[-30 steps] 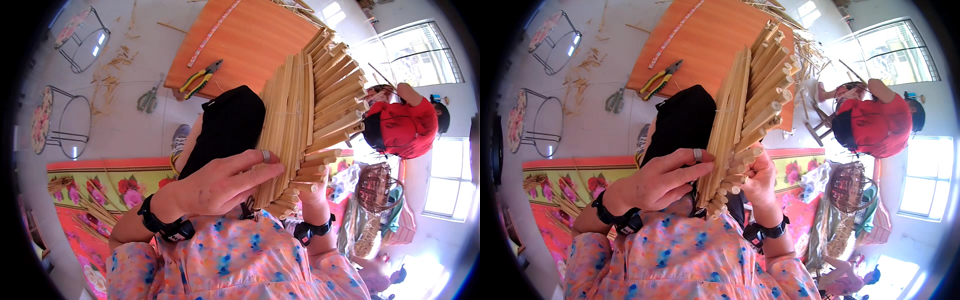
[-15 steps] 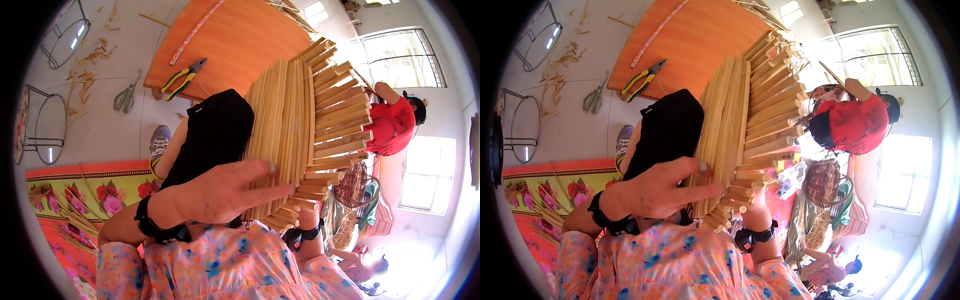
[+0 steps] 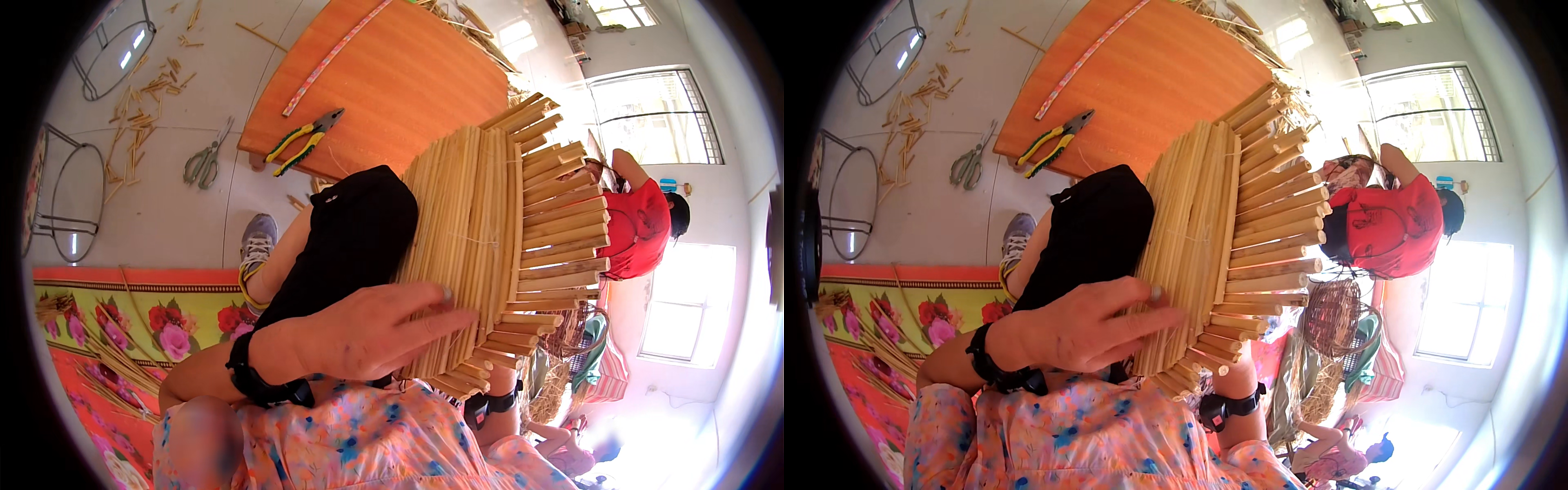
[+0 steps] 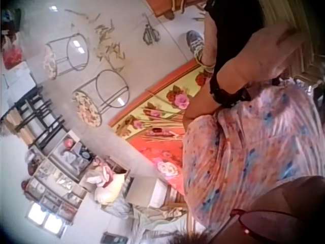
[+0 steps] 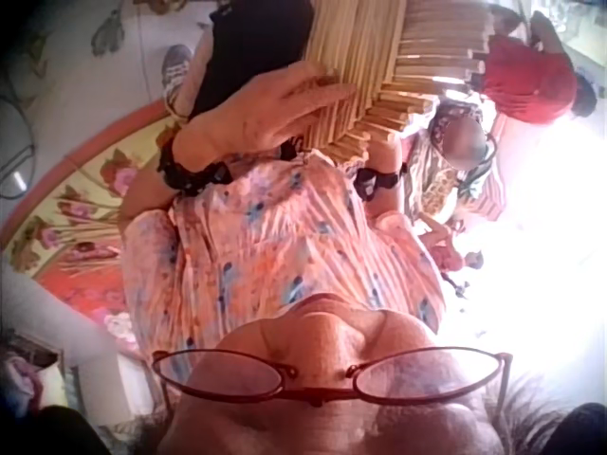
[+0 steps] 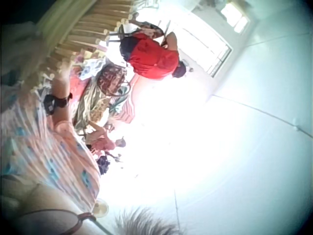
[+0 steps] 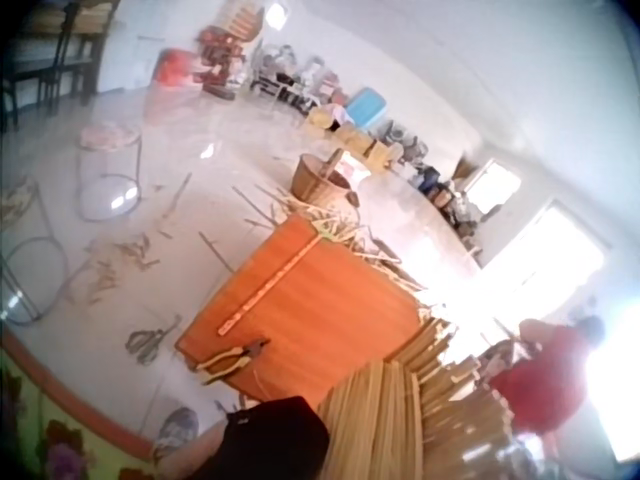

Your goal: The person weaves a basket using thin wooden sticks and white string. They arrange the sticks into a circular base, tie them together with string, and mark positions on the sticks with a marker. The person works on the floor in a room with another person in the background.

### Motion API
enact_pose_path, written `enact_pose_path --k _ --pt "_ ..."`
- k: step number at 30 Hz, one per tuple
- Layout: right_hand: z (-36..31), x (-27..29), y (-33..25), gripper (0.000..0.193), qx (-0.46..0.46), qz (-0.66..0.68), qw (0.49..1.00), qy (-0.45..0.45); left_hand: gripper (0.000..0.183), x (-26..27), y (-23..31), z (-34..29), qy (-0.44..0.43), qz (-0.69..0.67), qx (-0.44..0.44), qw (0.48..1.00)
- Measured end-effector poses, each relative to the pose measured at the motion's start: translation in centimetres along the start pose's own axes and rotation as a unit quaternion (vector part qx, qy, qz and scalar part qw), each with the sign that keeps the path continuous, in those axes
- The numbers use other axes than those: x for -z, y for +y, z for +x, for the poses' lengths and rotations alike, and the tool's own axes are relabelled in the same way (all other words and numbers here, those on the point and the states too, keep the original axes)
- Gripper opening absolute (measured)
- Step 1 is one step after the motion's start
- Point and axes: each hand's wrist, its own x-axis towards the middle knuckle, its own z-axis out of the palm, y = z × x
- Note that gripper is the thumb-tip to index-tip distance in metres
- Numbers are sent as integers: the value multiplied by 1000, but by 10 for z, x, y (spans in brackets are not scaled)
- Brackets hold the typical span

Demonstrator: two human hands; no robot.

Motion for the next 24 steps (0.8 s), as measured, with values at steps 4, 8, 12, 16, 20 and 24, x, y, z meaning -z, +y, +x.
enact_pose_path --k 4,8,12,16,20,24 --pt "-1 7 -3 22 7 -10 998 55 54 -3 -7 -14 33 23 62 997" --pt "3 18 -5 21 22 -58 990 124 47 5 -13 -25 50 29 130 990" --pt "-1 24 -5 21 29 -90 981 171 46 6 -14 -28 52 15 135 989" --pt "-3 23 -4 20 30 -87 980 179 53 2 -14 -25 26 10 103 994" --pt "-4 19 -3 22 33 -54 986 155 66 -3 -5 -21 -8 -14 90 996" --pt "-2 10 -5 26 35 22 995 90 75 -1 6 -16 -38 -21 91 995"
